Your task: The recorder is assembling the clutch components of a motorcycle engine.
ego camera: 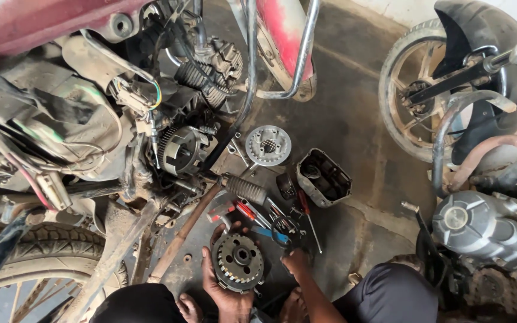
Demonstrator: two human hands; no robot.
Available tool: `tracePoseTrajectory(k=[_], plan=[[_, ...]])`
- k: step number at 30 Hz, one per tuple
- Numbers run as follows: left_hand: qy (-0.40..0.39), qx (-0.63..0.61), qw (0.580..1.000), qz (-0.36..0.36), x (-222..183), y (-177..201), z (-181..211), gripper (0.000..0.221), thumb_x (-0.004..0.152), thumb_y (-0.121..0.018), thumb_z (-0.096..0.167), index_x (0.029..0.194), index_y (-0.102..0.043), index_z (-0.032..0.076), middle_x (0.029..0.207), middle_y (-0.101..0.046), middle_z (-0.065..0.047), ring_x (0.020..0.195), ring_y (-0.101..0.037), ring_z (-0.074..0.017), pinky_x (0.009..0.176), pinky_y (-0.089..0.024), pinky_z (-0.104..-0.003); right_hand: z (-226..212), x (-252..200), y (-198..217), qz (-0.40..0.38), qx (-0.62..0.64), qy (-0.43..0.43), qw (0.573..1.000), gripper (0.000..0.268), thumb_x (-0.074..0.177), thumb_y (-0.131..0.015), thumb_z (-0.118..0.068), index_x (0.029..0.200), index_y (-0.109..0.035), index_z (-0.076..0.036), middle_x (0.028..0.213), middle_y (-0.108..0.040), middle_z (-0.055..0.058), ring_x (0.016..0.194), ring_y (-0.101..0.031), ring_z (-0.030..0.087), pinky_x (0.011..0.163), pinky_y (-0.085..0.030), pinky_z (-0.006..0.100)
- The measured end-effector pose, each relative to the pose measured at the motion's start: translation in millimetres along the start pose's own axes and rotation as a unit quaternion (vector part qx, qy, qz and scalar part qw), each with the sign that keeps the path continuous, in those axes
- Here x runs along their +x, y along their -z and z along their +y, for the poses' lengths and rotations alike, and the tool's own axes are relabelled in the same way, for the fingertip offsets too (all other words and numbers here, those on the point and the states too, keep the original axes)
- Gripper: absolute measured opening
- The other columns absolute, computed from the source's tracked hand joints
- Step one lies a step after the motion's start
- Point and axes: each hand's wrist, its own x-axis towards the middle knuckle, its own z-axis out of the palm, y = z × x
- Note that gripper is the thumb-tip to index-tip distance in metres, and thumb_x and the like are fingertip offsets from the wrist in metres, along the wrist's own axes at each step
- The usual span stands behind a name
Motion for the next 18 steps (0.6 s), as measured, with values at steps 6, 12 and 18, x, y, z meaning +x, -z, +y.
tracePoseTrajectory(k=[6, 12, 18], plan=[[0.012, 0.013, 1.0, 0.025, 2, 3, -1, 0.062, 0.102, -0.04, 0.047, 0.145, -0.046, 0.002, 0.138, -0.057, -0.025, 0.125, -0.059, -0.0372, 0.101, -0.051, -0.056, 0, -2, -14, 0.102, -0.129, 0.081, 0.983, 0.052, 0.069, -0.093, -0.035, 0.104, -0.07, -0.005, 0.099, -0.076, 0.017, 0.093, -0.072, 0.036, 0.08, -0.057, 0.047], [0.013, -0.018, 1.0, 0.006, 1, 3, -1, 0.06, 0.104, -0.042, 0.047, 0.144, -0.047, 0.003, 0.14, -0.057, -0.025, 0.125, -0.057, -0.0395, 0.101, -0.049, -0.059, -32, -24, -1, 0.258, -0.022, 0.15, 0.954, 0.06, 0.074, -0.084, -0.025, 0.122, -0.059, 0.001, 0.102, -0.071, 0.024, 0.093, -0.068, 0.044, 0.077, -0.054, 0.054], [0.027, -0.052, 0.998, -0.033, -2, -3, 1, 0.062, 0.105, -0.04, 0.05, 0.145, -0.046, 0.003, 0.145, -0.052, -0.027, 0.131, -0.053, -0.041, 0.104, -0.047, -0.06, -49, -45, 8, 0.151, -0.018, 0.122, 0.981, 0.033, 0.093, -0.062, -0.017, 0.125, -0.058, -0.011, 0.099, -0.072, 0.017, 0.089, -0.071, 0.041, 0.076, -0.052, 0.056]])
